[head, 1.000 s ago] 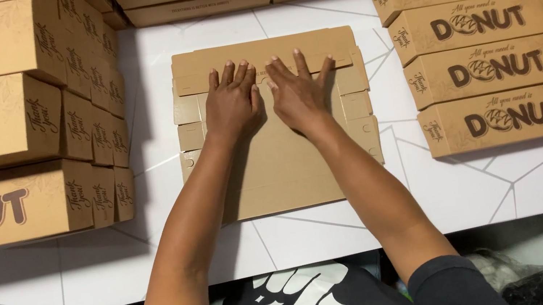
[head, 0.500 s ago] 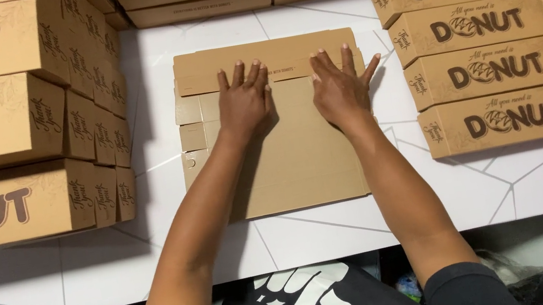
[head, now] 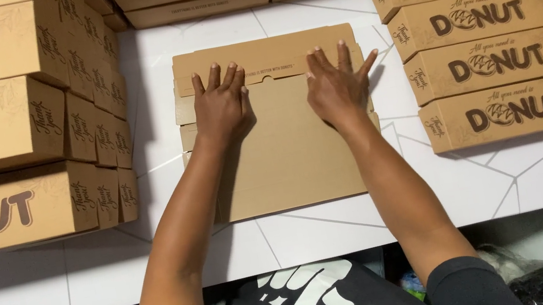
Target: Folding flat cardboard sheets into donut boxes by following pre-scored lines and tucking in flaps.
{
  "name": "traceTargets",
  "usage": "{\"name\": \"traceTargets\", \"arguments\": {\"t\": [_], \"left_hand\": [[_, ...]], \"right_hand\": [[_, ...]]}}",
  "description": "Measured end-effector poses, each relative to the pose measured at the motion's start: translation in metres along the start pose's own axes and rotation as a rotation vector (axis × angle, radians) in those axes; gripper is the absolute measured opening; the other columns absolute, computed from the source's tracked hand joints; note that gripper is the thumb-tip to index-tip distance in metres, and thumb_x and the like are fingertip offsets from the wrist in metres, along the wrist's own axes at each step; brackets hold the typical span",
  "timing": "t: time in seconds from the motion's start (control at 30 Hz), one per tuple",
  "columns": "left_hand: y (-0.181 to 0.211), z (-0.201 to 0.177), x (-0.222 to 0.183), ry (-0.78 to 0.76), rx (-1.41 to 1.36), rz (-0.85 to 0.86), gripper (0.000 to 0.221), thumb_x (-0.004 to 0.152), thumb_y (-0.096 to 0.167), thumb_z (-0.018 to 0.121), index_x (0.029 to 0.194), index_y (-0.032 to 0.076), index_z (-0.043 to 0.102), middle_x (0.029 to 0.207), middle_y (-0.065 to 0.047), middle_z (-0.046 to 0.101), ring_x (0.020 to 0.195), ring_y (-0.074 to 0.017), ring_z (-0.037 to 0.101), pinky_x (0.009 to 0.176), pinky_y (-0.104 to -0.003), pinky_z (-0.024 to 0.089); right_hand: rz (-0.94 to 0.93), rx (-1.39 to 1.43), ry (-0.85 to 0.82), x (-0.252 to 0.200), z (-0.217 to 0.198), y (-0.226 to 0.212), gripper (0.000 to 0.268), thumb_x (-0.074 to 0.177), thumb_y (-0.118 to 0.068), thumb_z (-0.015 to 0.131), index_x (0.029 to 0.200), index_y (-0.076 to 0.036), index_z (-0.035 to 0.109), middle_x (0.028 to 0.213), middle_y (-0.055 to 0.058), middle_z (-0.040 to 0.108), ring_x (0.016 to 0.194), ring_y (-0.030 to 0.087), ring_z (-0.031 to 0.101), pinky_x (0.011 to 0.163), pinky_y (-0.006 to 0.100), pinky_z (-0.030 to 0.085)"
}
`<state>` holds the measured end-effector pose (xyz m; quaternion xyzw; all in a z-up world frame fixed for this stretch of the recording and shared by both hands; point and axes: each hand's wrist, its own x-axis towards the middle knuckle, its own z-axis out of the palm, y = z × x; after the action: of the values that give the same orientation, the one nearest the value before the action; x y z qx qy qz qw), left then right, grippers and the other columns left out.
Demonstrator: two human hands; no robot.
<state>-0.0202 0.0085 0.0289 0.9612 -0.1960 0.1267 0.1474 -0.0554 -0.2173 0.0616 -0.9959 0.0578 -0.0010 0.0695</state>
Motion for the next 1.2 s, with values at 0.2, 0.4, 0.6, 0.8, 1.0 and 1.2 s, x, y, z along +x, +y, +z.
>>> {"name": "traceTargets", "arguments": {"t": [0.2, 0.4, 0.6, 0.8, 1.0, 1.2], "left_hand": [[0.005, -0.010, -0.003, -0.035, -0.018, -0.017, 0.050, 0.103, 0.028, 0.038, 0.142, 0.014, 0.065, 0.146, -0.007, 0.062, 0.143, -0.0346, 0.048, 0.118, -0.063, 0.021], [-0.007, 0.003, -0.002, -0.035, 0.015, 0.014, 0.049, 0.105, 0.029, 0.037, 0.144, 0.016, 0.064, 0.148, -0.004, 0.061, 0.143, -0.0319, 0.049, 0.119, -0.060, 0.021], [-0.009, 0.005, -0.001, -0.071, -0.017, -0.010, 0.049, 0.106, 0.029, 0.038, 0.146, 0.016, 0.062, 0.151, -0.005, 0.058, 0.146, -0.0315, 0.046, 0.121, -0.061, 0.020], [-0.010, 0.027, 0.002, -0.008, 0.044, 0.010, 0.049, 0.104, 0.032, 0.040, 0.144, 0.017, 0.063, 0.147, -0.006, 0.062, 0.144, -0.0348, 0.048, 0.117, -0.069, 0.021], [0.038, 0.056, 0.020, 0.068, -0.007, 0.116, 0.046, 0.102, 0.027, 0.043, 0.140, 0.013, 0.066, 0.142, -0.011, 0.065, 0.137, -0.0357, 0.056, 0.113, -0.068, 0.027], [0.019, 0.043, 0.013, -0.041, 0.035, 0.056, 0.047, 0.105, 0.030, 0.041, 0.145, 0.018, 0.063, 0.148, -0.005, 0.060, 0.144, -0.0331, 0.049, 0.116, -0.068, 0.024]], "right_hand": [[-0.160, 0.106, 0.040, 0.010, 0.025, -0.059, 0.048, 0.105, -0.025, 0.043, 0.150, -0.016, 0.055, 0.158, 0.006, 0.050, 0.153, 0.038, 0.031, 0.108, 0.084, -0.006], [-0.210, 0.099, -0.013, 0.010, 0.021, -0.071, 0.047, 0.109, -0.033, 0.035, 0.151, -0.022, 0.054, 0.159, 0.002, 0.048, 0.153, 0.038, 0.032, 0.106, 0.086, -0.007], [-0.040, -0.014, -0.053, -0.002, -0.014, -0.004, 0.049, 0.109, -0.031, 0.033, 0.153, -0.023, 0.052, 0.162, -0.002, 0.044, 0.154, 0.036, 0.029, 0.109, 0.084, -0.003], [-0.028, 0.026, 0.020, 0.003, 0.009, 0.038, 0.047, 0.109, -0.029, 0.038, 0.152, -0.017, 0.054, 0.160, 0.002, 0.048, 0.155, 0.039, 0.027, 0.106, 0.084, -0.011], [-0.019, 0.018, 0.055, 0.003, 0.011, 0.030, 0.047, 0.110, -0.028, 0.040, 0.153, -0.015, 0.053, 0.159, 0.007, 0.049, 0.154, 0.041, 0.027, 0.106, 0.083, -0.012], [0.019, 0.012, 0.013, 0.001, 0.006, 0.028, 0.049, 0.111, -0.032, 0.035, 0.155, -0.017, 0.051, 0.162, 0.003, 0.044, 0.156, 0.039, 0.022, 0.107, 0.081, -0.016]]}}
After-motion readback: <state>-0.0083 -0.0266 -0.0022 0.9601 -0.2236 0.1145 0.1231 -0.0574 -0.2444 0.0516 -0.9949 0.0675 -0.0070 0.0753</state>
